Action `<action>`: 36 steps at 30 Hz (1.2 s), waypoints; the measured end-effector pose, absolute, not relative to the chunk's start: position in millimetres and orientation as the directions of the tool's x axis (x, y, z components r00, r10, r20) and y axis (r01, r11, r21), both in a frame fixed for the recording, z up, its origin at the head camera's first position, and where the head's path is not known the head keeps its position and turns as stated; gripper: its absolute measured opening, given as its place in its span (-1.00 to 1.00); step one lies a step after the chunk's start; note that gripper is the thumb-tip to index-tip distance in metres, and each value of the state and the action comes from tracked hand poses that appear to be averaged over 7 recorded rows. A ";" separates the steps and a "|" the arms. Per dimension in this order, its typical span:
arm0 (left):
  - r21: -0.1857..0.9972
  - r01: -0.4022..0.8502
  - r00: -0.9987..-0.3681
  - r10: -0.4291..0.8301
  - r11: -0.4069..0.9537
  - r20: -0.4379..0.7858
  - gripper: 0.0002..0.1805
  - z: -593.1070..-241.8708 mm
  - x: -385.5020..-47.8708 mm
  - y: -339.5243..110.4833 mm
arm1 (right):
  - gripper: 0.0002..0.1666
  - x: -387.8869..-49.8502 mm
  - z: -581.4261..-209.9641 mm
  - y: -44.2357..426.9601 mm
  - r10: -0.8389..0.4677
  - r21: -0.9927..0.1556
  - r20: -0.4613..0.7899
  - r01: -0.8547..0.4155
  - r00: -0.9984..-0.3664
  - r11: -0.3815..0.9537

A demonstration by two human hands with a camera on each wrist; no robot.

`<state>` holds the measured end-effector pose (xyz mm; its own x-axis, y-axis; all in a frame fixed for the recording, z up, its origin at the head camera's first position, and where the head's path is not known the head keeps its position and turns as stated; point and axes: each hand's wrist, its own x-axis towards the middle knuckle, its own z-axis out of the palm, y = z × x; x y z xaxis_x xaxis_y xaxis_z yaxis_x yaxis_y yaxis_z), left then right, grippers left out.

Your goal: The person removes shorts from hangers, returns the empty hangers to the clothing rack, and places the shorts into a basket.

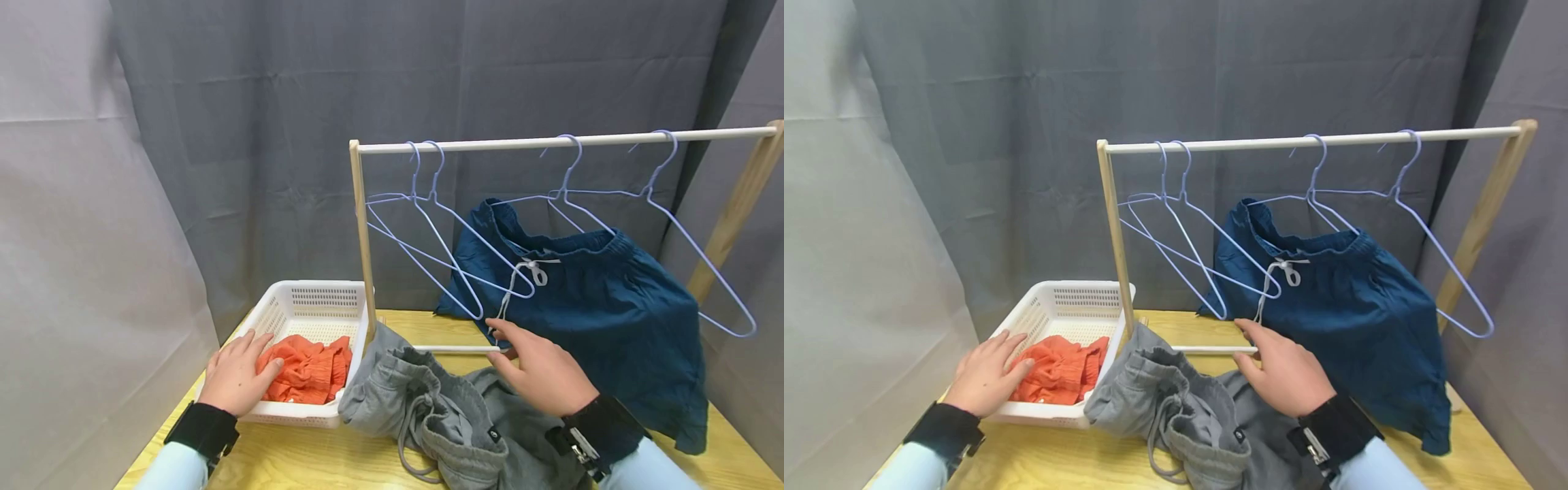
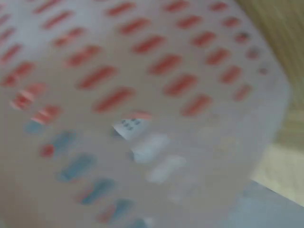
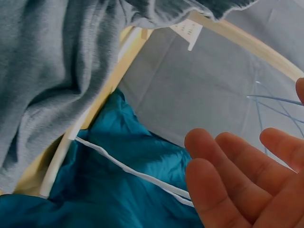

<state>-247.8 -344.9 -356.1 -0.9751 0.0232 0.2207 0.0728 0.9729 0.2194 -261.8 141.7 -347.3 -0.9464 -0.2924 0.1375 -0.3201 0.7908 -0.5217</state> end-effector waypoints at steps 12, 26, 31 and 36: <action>0.193 -0.001 -0.988 -0.031 0.981 0.153 -0.28 -369.2 -248.7 -358.4 | -0.20 -255.5 -372.6 143.1 -0.290 -0.513 0.099 -0.299 -0.952 0.804; 0.196 -0.010 -0.984 -0.045 0.981 0.171 -0.27 -371.0 -248.0 -358.4 | 0.03 -245.6 -396.5 120.2 -0.397 -0.545 0.049 -0.358 -0.916 0.758; 0.193 -0.020 -0.983 -0.054 0.981 0.174 -0.30 -371.5 -248.0 -357.1 | 0.09 -238.3 -398.2 99.8 -0.455 -0.570 0.064 -0.407 -0.888 0.714; 0.188 -0.027 -0.983 -0.061 0.982 0.174 -0.32 -371.7 -246.4 -357.4 | 0.27 -233.4 -403.0 78.7 -0.515 -0.551 0.065 -0.461 -0.855 0.696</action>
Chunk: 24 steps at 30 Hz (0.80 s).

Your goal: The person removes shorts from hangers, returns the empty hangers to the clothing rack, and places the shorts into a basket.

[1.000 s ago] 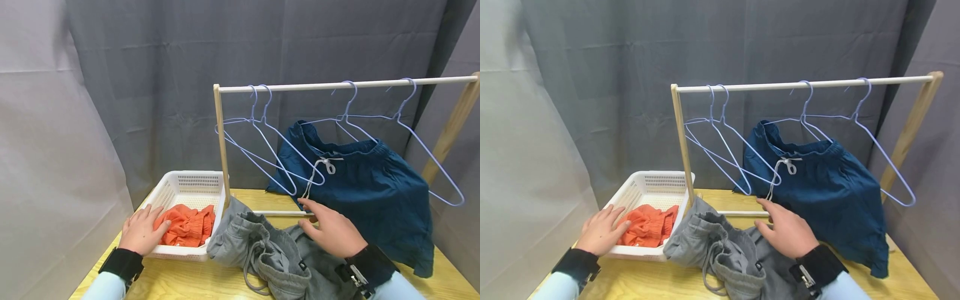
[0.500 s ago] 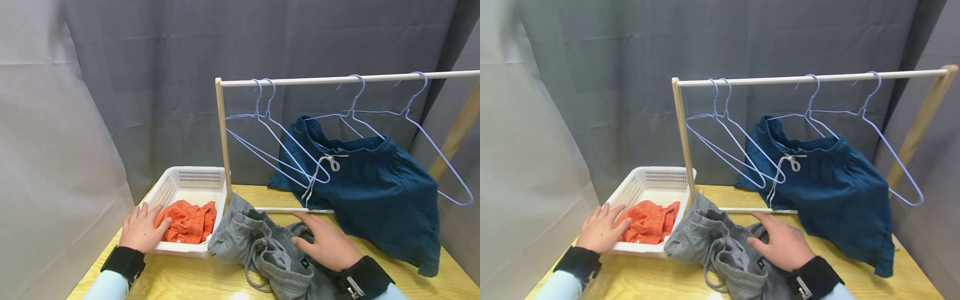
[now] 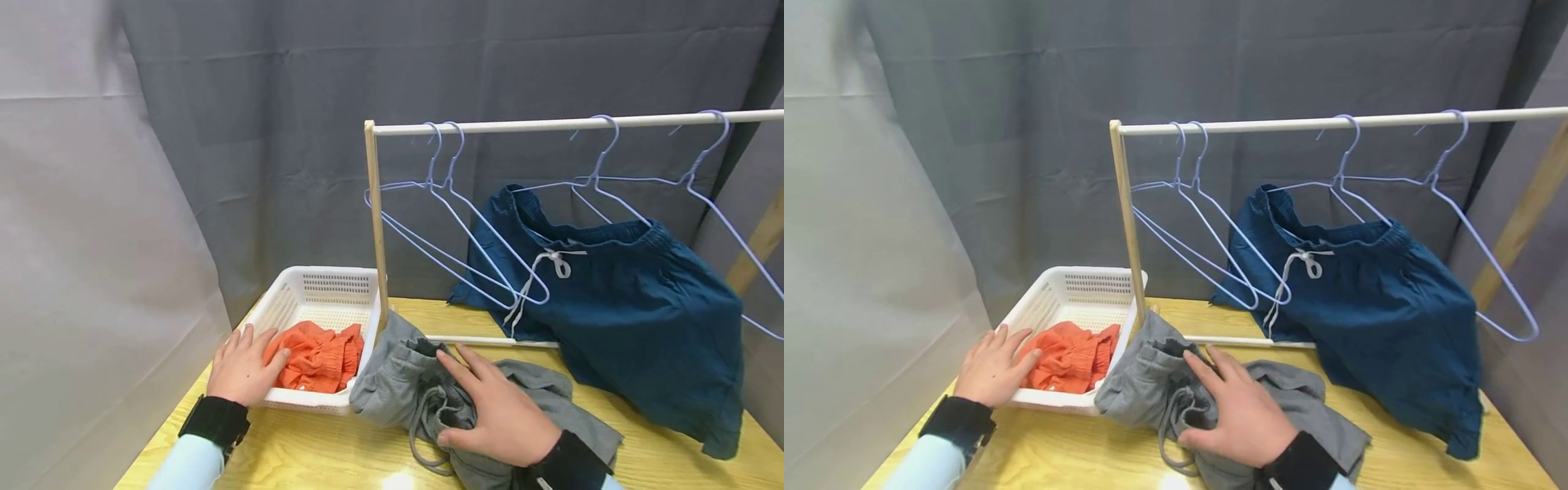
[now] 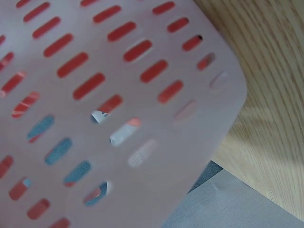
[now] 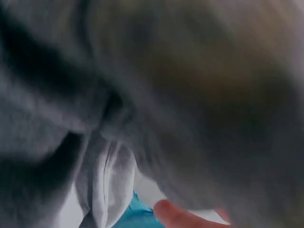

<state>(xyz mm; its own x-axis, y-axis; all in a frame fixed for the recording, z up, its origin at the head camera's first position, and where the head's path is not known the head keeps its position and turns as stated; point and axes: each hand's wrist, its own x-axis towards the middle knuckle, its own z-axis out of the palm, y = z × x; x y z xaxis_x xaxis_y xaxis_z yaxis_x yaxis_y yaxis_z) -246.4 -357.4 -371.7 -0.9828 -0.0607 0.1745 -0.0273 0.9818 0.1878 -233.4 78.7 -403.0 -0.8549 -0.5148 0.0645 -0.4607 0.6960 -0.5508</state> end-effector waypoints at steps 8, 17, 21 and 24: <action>0.194 -0.030 -0.985 -0.062 0.981 0.162 -0.32 -373.1 -246.8 -356.6 | 0.44 -245.5 -419.7 63.8 -0.508 -0.497 -0.055 -0.418 -0.860 0.760; 0.195 -0.038 -0.985 -0.070 0.980 0.160 -0.31 -373.2 -247.2 -357.2 | 0.43 -262.3 -436.7 57.3 -0.483 -0.477 -0.100 -0.384 -0.870 0.790; 0.194 -0.034 -0.986 -0.065 0.980 0.156 -0.30 -372.8 -247.6 -356.8 | 0.41 -266.8 -441.1 56.9 -0.494 -0.510 -0.097 -0.383 -0.864 0.770; 0.187 -0.041 -0.986 -0.070 0.982 0.154 -0.30 -371.7 -247.6 -357.1 | 0.42 -269.9 -444.2 55.1 -0.503 -0.525 -0.092 -0.388 -0.859 0.758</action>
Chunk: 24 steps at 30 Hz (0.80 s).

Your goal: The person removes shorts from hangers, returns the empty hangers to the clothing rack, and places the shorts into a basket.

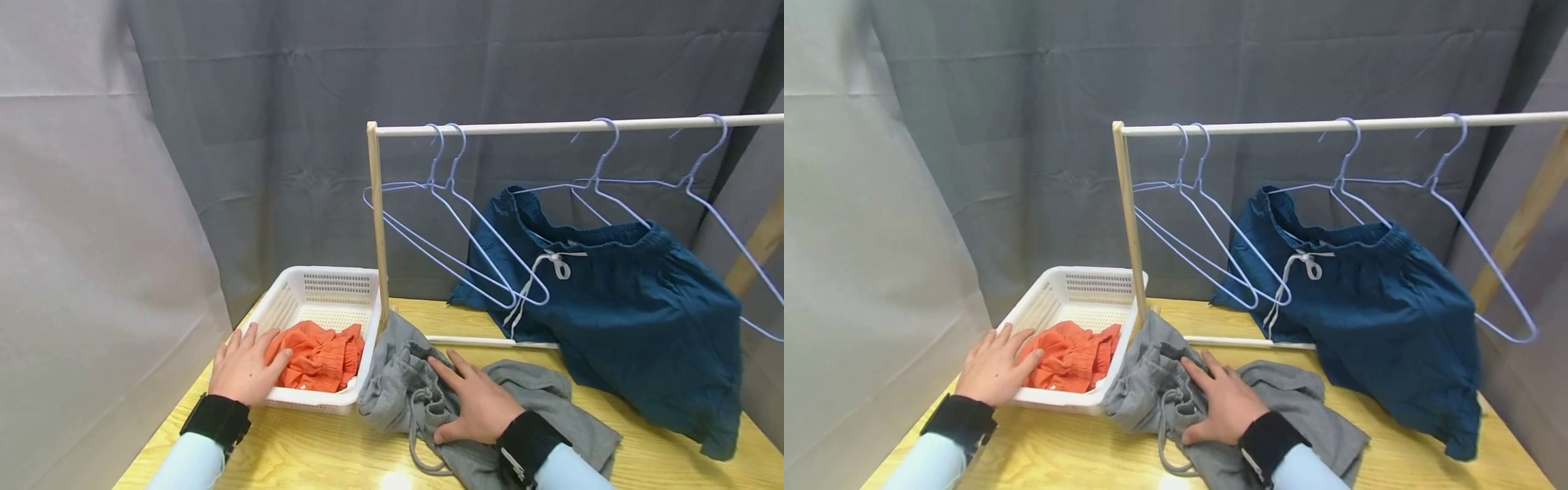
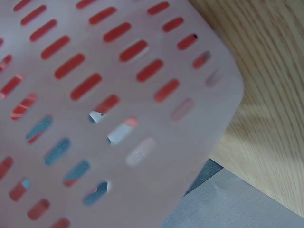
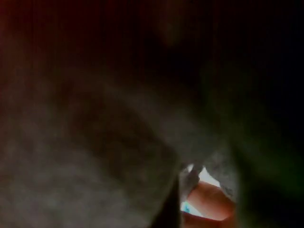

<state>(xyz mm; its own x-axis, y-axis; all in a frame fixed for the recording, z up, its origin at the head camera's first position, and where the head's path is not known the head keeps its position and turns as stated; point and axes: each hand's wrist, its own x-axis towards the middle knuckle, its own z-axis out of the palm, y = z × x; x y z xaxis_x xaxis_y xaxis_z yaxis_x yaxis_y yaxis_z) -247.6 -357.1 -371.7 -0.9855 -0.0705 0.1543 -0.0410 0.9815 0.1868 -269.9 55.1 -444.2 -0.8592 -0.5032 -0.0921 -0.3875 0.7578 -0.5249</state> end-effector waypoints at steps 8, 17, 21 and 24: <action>0.205 -0.051 -0.985 -0.083 0.977 0.154 -0.30 -371.4 -246.4 -354.1 | 0.46 -276.4 -446.2 49.6 -0.505 -0.468 -0.122 -0.400 -0.854 0.788; 0.218 -0.060 -0.985 -0.094 0.974 0.148 -0.23 -370.0 -245.8 -355.1 | 0.50 -284.0 -437.3 37.9 -0.511 -0.331 -0.205 -0.432 -0.835 0.839; 0.218 -0.079 -0.984 -0.111 0.973 0.139 -0.22 -369.9 -246.3 -354.0 | 0.50 -287.6 -432.6 32.3 -0.516 -0.294 -0.229 -0.446 -0.825 0.845; 0.208 -0.085 -0.986 -0.112 0.974 0.122 -0.20 -368.2 -247.7 -354.8 | 0.49 -289.3 -431.2 29.5 -0.524 -0.306 -0.232 -0.450 -0.820 0.839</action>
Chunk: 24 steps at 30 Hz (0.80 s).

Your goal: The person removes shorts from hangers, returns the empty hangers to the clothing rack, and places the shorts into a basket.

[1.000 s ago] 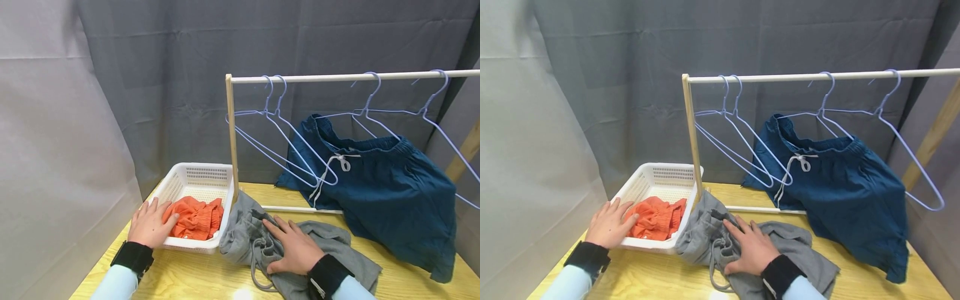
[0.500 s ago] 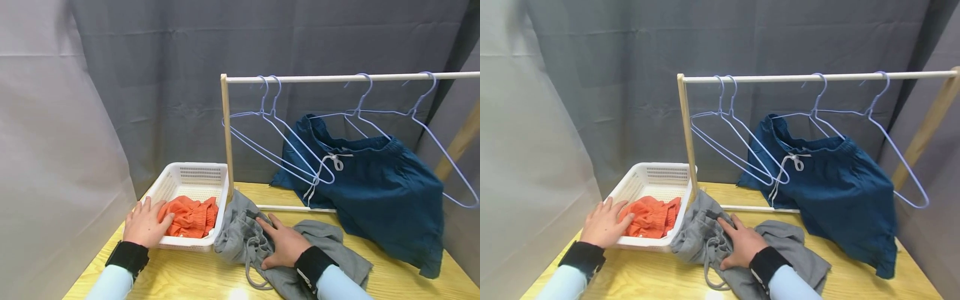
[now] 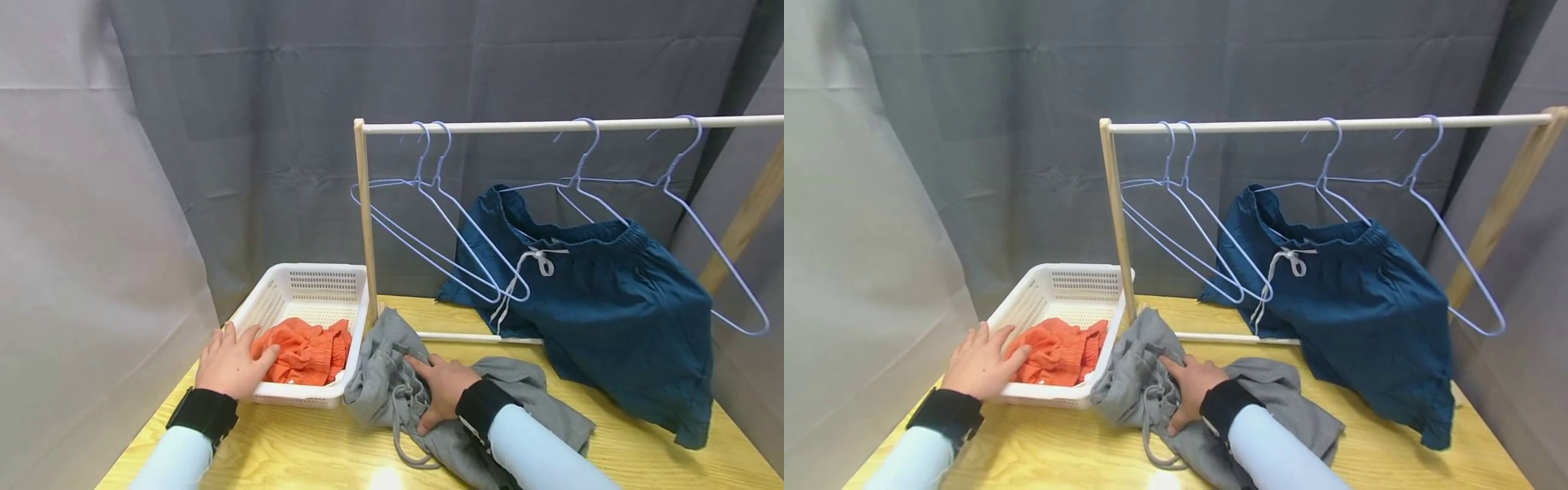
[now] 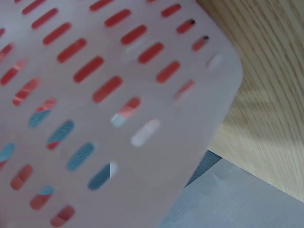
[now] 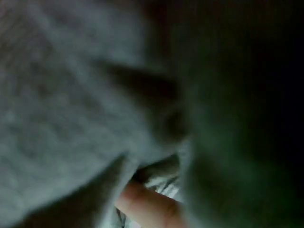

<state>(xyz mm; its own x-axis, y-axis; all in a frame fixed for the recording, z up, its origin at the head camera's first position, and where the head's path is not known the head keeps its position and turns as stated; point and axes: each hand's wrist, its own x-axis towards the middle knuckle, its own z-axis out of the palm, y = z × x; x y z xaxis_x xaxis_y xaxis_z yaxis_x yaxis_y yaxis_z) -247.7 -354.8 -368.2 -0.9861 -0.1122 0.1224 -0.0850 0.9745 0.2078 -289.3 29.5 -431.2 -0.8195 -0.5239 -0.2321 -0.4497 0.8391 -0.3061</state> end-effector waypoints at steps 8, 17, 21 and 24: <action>0.167 -0.005 -0.991 -0.027 0.986 0.131 -0.18 -366.8 -248.7 -371.2 | 0.43 -291.0 -438.2 29.7 -0.528 -0.349 -0.224 -0.438 -0.819 0.828; 0.166 -0.019 -0.994 -0.036 0.986 0.104 -0.17 -372.6 -233.0 -392.0 | 0.30 -290.8 -446.9 22.9 -0.519 -0.342 -0.261 -0.424 -0.814 0.838; 0.172 -0.012 -0.994 -0.030 0.985 0.104 -0.18 -372.4 -236.0 -390.6 | 0.22 -291.9 -446.0 24.0 -0.495 -0.326 -0.253 -0.409 -0.831 0.852; 0.182 -0.024 -0.993 -0.045 0.983 0.109 -0.21 -371.7 -236.7 -389.4 | 0.11 -292.7 -443.8 22.3 -0.506 -0.335 -0.222 -0.422 -0.833 0.842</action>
<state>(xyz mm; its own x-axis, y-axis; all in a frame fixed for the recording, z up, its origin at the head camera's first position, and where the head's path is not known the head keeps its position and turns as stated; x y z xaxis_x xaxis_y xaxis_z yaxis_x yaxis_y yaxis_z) -236.7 -389.4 -371.7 -0.9931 -0.0446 0.1087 -0.0243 0.9831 0.1817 -292.7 22.3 -443.8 -0.8334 -0.5063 -0.2216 -0.4225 0.8421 -0.3352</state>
